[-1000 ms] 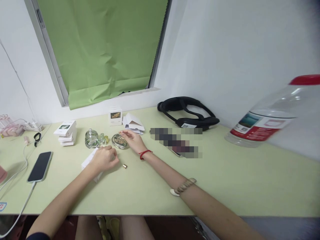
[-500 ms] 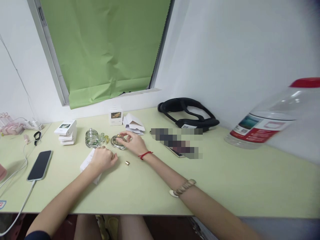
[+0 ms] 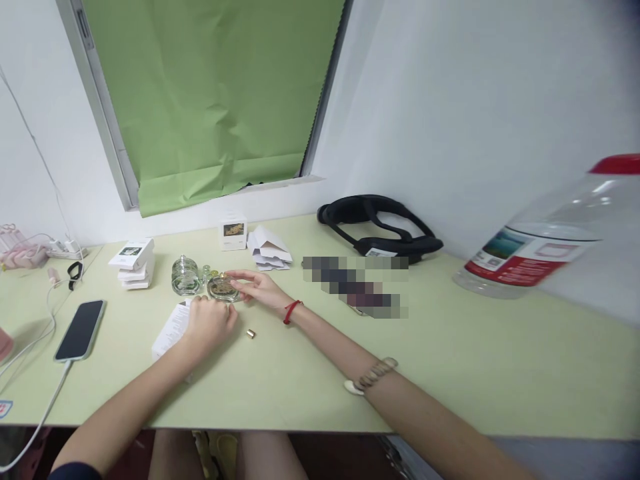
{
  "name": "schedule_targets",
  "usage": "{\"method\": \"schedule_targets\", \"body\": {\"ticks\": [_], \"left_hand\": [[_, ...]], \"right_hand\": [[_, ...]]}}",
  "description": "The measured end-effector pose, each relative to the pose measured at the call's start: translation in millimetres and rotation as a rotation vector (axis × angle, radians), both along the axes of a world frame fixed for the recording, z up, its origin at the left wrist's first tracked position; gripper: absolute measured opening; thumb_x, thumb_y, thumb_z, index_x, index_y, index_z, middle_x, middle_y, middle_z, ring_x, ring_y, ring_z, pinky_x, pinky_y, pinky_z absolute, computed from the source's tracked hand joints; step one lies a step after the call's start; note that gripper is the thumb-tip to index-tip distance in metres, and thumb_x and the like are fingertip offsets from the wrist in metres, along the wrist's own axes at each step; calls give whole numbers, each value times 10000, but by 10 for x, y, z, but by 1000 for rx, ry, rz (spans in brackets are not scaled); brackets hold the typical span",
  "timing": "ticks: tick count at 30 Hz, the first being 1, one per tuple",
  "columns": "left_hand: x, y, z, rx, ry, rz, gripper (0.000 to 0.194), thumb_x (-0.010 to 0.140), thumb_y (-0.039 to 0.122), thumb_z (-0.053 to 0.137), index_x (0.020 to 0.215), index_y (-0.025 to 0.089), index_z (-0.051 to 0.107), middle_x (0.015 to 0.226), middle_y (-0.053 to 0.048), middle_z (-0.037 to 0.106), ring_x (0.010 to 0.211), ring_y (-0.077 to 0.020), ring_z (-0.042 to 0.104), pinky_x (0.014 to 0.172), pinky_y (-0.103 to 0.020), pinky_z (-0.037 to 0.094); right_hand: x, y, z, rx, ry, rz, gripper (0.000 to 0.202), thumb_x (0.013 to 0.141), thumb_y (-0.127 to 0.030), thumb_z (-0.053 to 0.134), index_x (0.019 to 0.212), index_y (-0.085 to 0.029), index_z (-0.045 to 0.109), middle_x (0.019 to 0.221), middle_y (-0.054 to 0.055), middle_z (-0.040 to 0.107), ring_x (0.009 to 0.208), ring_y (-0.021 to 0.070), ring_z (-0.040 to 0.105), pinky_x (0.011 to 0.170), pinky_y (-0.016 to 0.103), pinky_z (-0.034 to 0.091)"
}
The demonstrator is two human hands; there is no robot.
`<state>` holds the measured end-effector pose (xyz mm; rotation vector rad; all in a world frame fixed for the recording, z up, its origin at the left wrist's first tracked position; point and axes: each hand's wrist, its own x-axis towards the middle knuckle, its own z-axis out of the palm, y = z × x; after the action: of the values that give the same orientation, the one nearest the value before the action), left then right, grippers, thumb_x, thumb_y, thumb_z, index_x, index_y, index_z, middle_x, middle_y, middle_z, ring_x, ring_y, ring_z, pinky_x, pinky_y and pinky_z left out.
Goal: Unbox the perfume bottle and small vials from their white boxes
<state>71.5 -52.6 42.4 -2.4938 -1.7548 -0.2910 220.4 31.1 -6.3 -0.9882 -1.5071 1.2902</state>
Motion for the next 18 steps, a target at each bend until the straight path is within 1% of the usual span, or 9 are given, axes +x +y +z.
{"method": "schedule_targets", "body": {"ticks": [2, 4, 7, 10, 12, 15, 17, 18], "left_hand": [[13, -12, 30, 55, 15, -37, 372, 894, 268, 359, 805, 129, 693, 800, -120, 672, 806, -223, 627, 772, -354, 448], [17, -10, 33, 100, -4, -101, 352, 897, 259, 362, 841, 143, 689, 847, -111, 670, 859, -220, 617, 790, -346, 451], [11, 16, -8, 122, -69, -207, 307, 881, 234, 390, 848, 147, 682, 866, -98, 667, 894, -218, 591, 827, -351, 452], [-1, 48, -51, 126, -113, -251, 266, 860, 219, 423, 812, 155, 677, 842, -80, 664, 893, -215, 566, 854, -361, 443], [-12, 62, -64, 138, -134, -243, 241, 850, 218, 445, 782, 161, 668, 847, -72, 655, 910, -212, 551, 865, -361, 436], [-28, 70, -70, 177, -153, -233, 192, 834, 220, 478, 787, 168, 657, 952, -70, 631, 994, -216, 525, 897, -364, 416], [-35, 70, -74, 179, -152, -253, 170, 828, 216, 492, 811, 175, 656, 1017, -67, 610, 1047, -216, 508, 940, -369, 392], [-36, 70, -78, 171, -149, -259, 168, 827, 215, 495, 833, 177, 659, 1035, -66, 604, 1062, -214, 504, 960, -370, 379]], "right_hand": [[-32, -33, -4, -21, 23, 82, 520, 677, -437, 705, 1144, -215, 646, 1195, 80, 629, 617, 85, 600, 531, 214, 494], [-68, -67, -6, -29, 44, 167, 549, 693, -428, 691, 1196, -222, 618, 1218, 81, 617, 684, 110, 631, 571, 222, 515], [-111, -102, -17, -18, 47, 257, 627, 702, -391, 684, 1289, -213, 553, 1106, 79, 673, 804, 162, 653, 688, 271, 547], [-129, -101, -43, -9, 24, 267, 689, 701, -326, 691, 1347, -193, 495, 1037, 79, 697, 899, 196, 647, 779, 314, 547], [-130, -84, -60, 1, 37, 257, 663, 707, -298, 686, 1335, -181, 508, 1125, 94, 667, 991, 215, 629, 849, 336, 531], [-126, -58, -75, 31, 78, 244, 572, 697, -260, 686, 1256, -200, 584, 1359, 91, 512, 1143, 233, 565, 971, 354, 470], [-126, -49, -76, 19, 99, 260, 575, 686, -241, 689, 1251, -216, 585, 1401, 84, 468, 1201, 235, 526, 1024, 368, 428], [-127, -48, -75, 2, 110, 276, 600, 682, -235, 691, 1270, -219, 568, 1387, 86, 484, 1214, 234, 515, 1038, 376, 414]]}}
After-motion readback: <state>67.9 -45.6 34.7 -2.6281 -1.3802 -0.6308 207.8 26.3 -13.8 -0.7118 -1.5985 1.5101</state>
